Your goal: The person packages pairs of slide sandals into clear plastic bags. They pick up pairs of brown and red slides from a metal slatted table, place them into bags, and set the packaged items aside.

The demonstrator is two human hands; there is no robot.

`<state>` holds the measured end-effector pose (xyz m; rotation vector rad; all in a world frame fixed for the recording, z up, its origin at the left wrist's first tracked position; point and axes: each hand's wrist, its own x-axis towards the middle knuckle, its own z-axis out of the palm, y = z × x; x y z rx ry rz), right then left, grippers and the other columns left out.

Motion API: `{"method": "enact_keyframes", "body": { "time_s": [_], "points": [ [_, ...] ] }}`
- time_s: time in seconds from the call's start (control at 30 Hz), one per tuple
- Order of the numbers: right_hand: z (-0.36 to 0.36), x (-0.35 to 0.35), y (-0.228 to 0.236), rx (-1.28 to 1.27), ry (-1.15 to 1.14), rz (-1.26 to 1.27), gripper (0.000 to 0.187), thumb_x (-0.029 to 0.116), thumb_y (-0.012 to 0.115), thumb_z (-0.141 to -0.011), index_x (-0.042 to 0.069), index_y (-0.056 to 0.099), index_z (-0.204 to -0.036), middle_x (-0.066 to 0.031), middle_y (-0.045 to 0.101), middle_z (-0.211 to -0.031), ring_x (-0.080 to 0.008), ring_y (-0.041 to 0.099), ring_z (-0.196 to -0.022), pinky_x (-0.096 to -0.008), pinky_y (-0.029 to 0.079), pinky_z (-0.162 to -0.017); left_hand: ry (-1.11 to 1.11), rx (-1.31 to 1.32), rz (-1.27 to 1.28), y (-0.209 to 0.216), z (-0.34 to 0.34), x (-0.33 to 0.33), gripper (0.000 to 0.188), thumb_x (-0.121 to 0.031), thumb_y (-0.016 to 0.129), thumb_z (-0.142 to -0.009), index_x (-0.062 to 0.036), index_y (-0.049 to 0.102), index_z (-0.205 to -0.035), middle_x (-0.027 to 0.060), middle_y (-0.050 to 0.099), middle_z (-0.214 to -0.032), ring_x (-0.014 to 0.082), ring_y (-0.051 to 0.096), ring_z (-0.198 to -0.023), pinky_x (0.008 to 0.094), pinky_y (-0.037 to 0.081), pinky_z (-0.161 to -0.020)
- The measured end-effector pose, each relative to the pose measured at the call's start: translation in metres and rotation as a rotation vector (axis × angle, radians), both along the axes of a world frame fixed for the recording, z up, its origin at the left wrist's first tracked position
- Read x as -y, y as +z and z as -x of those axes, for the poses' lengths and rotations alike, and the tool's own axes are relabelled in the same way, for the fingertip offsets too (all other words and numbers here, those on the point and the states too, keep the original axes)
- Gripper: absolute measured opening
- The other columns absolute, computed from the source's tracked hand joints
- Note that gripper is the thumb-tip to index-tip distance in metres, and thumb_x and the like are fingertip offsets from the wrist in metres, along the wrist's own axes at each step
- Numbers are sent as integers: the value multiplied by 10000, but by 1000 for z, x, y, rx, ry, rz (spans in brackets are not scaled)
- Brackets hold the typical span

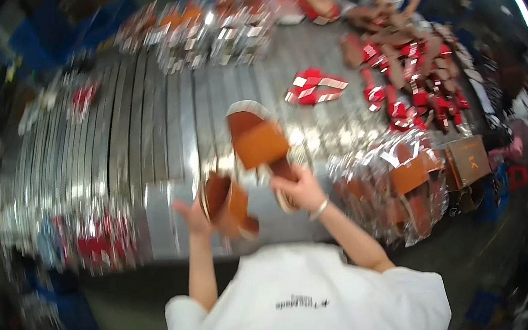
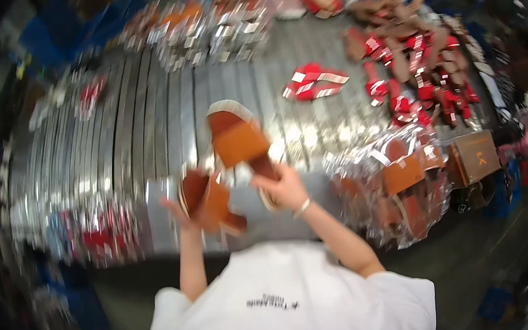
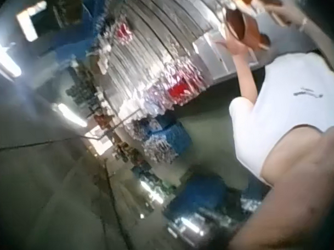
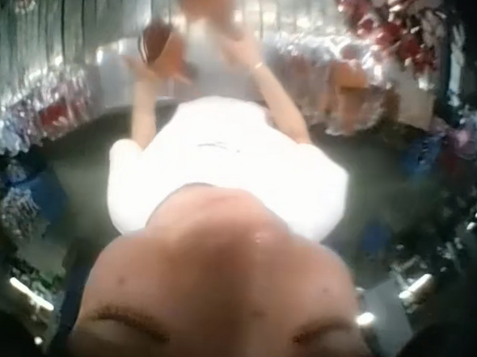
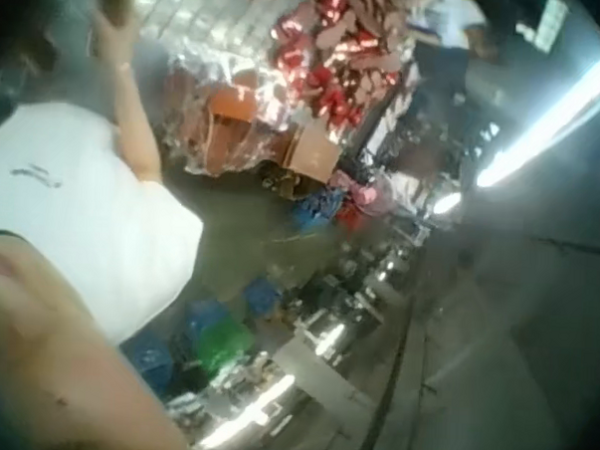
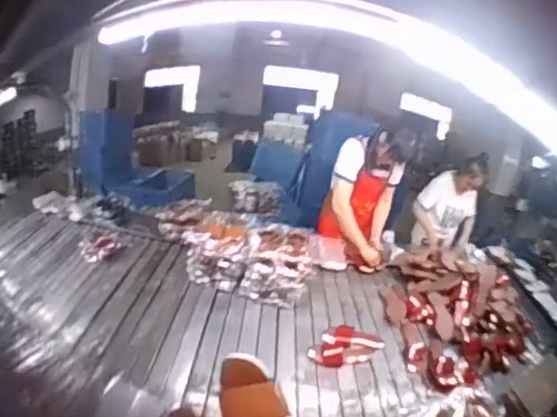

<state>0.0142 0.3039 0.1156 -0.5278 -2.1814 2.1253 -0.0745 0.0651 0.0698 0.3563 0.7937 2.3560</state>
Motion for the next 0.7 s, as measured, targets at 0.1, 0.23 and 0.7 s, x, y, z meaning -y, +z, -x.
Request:
{"method": "enact_keyframes", "body": {
  "time_s": [0.1, 0.23, 0.7],
  "points": [
    [0, 24, -4, 72, 20, 399, 225, 174, 705, -796, 21, 582, -905, 10, 599, -781, -58, 531, -667, -221, 444, -591, 21, 115, -156, -1, -20, -13, 995, -710, 570, -666, -62, 300, -1370, 156, 426, -1326, 345, 434, -1207, 512, 377, -978],
    [4, 58, -42, 52, 106, 160, 261, 206, 701, -801, 19, 569, -926, 1, 593, -829, -63, 526, -700, -222, 447, -641, 387, 401, 49, -21, -35, -26, 543, -371, 547, -877, -62, 392, -1296, 127, 528, -1185, 268, 534, -1070, 448, 471, -865],
    [8, 61, -145, 559, 610, -785, 671, 618, 623, -686, 47, 563, -1033, -180, 646, -953, -340, 620, -888, -407, 476, -759, 744, -502, 1485, -183, -24, 96, 220, -231, 479, -927, -40, 515, -1031, 178, 587, -1059, 302, 580, -948, 353, 445, -796]
  ]
}}
